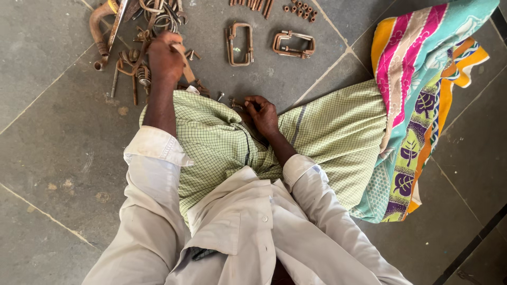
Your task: The person sits on the floor and assembles metal parts by hand. They pick up small metal rods and rectangular frames, insert the rods into the frames, and place the assembled pieces on the floor.
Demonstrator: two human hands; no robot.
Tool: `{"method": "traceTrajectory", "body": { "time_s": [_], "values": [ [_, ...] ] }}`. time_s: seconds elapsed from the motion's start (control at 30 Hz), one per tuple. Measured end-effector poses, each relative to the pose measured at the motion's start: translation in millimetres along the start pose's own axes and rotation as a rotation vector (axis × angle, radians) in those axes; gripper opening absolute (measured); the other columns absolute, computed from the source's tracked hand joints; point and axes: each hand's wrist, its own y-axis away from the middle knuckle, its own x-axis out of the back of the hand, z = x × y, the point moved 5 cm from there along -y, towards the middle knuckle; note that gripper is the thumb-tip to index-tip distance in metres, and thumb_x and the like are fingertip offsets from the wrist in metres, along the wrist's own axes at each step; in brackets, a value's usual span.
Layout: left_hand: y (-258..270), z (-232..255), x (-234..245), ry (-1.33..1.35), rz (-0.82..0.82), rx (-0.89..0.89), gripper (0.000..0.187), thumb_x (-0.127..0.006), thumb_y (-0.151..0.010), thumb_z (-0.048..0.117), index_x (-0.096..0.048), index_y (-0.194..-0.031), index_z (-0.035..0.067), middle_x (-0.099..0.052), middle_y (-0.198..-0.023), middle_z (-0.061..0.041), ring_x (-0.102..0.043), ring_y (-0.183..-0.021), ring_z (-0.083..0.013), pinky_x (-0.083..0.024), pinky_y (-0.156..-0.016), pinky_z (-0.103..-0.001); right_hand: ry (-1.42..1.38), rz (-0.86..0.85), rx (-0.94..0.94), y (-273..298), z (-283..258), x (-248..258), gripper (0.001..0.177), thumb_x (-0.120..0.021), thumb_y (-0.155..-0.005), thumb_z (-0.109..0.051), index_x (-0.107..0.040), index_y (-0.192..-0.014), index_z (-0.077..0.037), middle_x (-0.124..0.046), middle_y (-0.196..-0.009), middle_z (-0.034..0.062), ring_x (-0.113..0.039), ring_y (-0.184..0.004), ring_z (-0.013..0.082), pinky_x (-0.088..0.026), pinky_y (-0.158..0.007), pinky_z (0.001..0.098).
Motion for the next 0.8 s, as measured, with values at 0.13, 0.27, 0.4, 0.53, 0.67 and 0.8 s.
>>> {"method": "traceTrajectory", "body": {
  "time_s": [0.13, 0.27, 0.4, 0.53, 0.67, 0.8],
  "values": [
    [2.5, 9.1, -5.0, 0.005, -0.069, -0.008, 0.039, -0.051, -0.090, -0.018, -0.067, -0.116, 0.006, -0.075, -0.109, -0.012, -0.076, -0.095, -0.0145, -0.065, -0.079, -0.027, -0.013, 0.002, -0.003, -0.6, -0.5, -0.2, 0.023, -0.069, -0.100, -0.019, -0.075, -0.118, -0.005, -0.079, -0.108, 0.0105, -0.076, -0.094, 0.0177, -0.061, -0.085, 0.0319],
    [-11.1, 2.1, 5.9, 0.099, 0.131, 0.070, 0.028, -0.053, -0.094, -0.013, -0.068, -0.111, 0.004, -0.074, -0.104, -0.010, -0.073, -0.083, -0.0178, -0.059, -0.068, -0.036, -0.036, -0.009, -0.026, 1.4, 0.9, 0.1, 0.023, -0.069, -0.100, -0.018, -0.075, -0.118, -0.005, -0.079, -0.108, 0.0110, -0.075, -0.094, 0.0182, -0.061, -0.085, 0.0324],
    [-26.3, -13.2, 25.6, 0.045, 0.340, -0.048, 0.029, -0.057, -0.090, -0.015, -0.070, -0.108, 0.004, -0.076, -0.103, -0.009, -0.076, -0.092, -0.0177, -0.063, -0.081, -0.030, -0.016, 0.003, -0.015, 1.2, 0.1, 0.1, 0.023, -0.069, -0.099, -0.018, -0.074, -0.117, -0.005, -0.080, -0.107, 0.0100, -0.076, -0.092, 0.0171, -0.062, -0.084, 0.0314],
    [-14.1, -0.6, 34.3, -0.221, 0.466, -0.046, 0.026, -0.065, -0.080, -0.009, -0.067, -0.103, 0.003, -0.063, -0.112, -0.015, -0.071, -0.091, -0.0224, -0.065, -0.073, -0.030, -0.021, 0.004, -0.016, 0.6, 0.9, 0.2, 0.023, -0.069, -0.099, -0.018, -0.075, -0.118, -0.006, -0.080, -0.106, 0.0097, -0.076, -0.092, 0.0170, -0.062, -0.084, 0.0314],
    [1.4, -3.6, 15.4, -0.534, 0.157, -0.043, 0.009, -0.065, -0.102, 0.010, -0.069, -0.108, 0.006, -0.071, -0.110, -0.013, -0.073, -0.097, -0.0278, -0.059, -0.079, -0.044, -0.014, -0.006, -0.018, 0.8, 1.5, 0.3, 0.023, -0.069, -0.100, -0.018, -0.075, -0.118, -0.006, -0.080, -0.107, 0.0096, -0.076, -0.092, 0.0168, -0.061, -0.085, 0.0315],
    [5.3, -18.9, -19.6, -1.107, -0.219, 0.048, 0.039, -0.071, -0.096, 0.028, -0.063, -0.123, 0.002, -0.068, -0.115, -0.018, -0.071, -0.095, -0.0323, -0.057, -0.067, -0.044, -0.015, -0.001, -0.009, 0.4, -1.8, 1.8, 0.023, -0.069, -0.099, -0.019, -0.075, -0.117, -0.006, -0.080, -0.107, 0.0105, -0.076, -0.091, 0.0179, -0.061, -0.084, 0.0321]
  ]
}}
